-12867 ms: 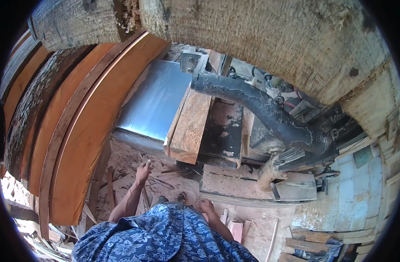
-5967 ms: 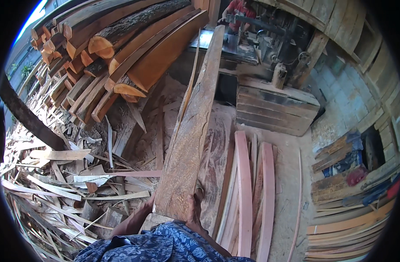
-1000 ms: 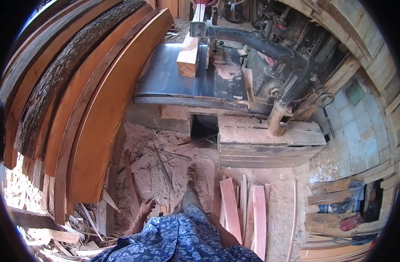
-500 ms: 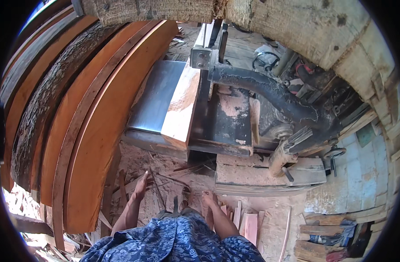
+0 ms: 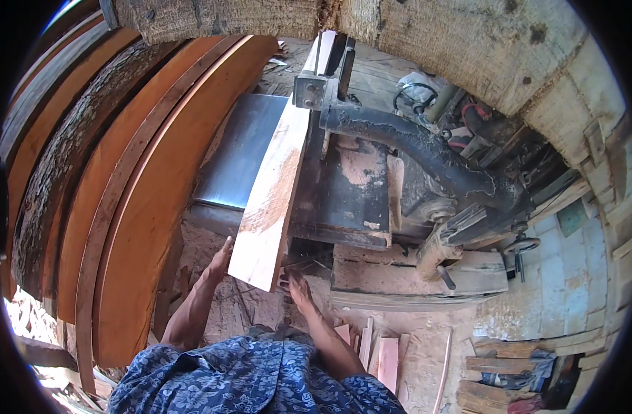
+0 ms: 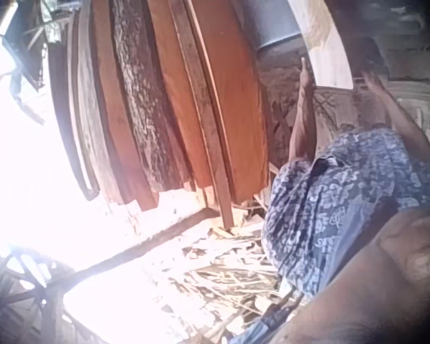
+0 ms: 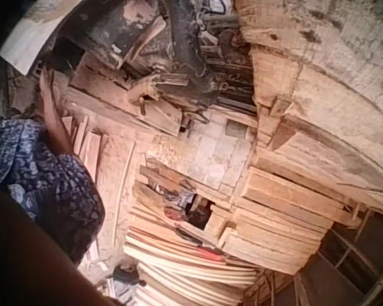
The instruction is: The person feeds wood planks through a table saw to cut them into thinner strips, handling the cut pieces and the main block by hand.
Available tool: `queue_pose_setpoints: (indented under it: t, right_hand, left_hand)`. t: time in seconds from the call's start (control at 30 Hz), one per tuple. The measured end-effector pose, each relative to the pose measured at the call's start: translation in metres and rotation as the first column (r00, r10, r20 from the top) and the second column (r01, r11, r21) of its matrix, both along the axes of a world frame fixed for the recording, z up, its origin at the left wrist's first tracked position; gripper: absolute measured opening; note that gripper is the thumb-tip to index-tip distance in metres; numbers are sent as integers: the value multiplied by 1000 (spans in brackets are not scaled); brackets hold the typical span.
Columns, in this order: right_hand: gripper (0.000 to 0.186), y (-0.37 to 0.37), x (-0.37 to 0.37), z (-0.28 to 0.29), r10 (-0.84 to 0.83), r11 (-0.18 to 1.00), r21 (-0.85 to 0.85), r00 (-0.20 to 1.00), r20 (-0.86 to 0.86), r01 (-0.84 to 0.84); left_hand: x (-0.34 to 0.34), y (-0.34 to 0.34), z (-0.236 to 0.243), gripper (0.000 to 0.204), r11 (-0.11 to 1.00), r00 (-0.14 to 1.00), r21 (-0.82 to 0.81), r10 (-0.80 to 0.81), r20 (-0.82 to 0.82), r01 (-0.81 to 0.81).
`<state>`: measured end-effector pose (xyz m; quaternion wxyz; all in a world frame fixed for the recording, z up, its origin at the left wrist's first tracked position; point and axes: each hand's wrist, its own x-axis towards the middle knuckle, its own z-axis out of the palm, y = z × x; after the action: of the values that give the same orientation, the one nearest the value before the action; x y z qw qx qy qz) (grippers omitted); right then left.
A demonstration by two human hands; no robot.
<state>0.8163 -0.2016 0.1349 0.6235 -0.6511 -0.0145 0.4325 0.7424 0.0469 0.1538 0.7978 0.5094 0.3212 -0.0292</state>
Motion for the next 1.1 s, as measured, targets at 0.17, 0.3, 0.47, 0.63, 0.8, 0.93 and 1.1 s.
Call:
queue_pose_setpoints:
  t: [0.17, 0.3, 0.47, 0.63, 0.8, 0.93, 1.1]
  right_hand:
    - [72, -4, -42, 36, 9, 1000, 20, 1000, 10, -10]
    - [82, -13, -83, 51, 30, 991, 130, 1000, -2, -30]
    - [81, -28, -118, 50, 29, 994, 103, 999, 20, -31]
    - [86, -41, -151, 69, 48, 997, 56, 999, -6, -48]
    - [85, -52, -173, 43, 61, 997, 51, 998, 20, -62]
    - [84, -60, -193, 38, 46, 997, 68, 999, -17, -45]
    - [83, -70, -221, 44, 4, 998, 59, 999, -38, -2]
  left_hand:
    - [-42, -36, 3, 65, 998, 988, 57, -14, 152, 5]
    - [-85, -43, -28, 53, 983, 996, 184, -35, 83, 19]
    - [-119, -56, -33, 39, 884, 986, 463, -131, 104, 69]
    - [-144, -68, -24, 41, 820, 987, 551, -152, -51, 154]
    - [-168, -84, -11, 44, 772, 982, 607, -168, -87, 186]
    - [-190, -97, -3, 43, 773, 986, 618, -162, -29, 145]
    - [-215, -113, 12, 43, 710, 979, 677, -186, -81, 191]
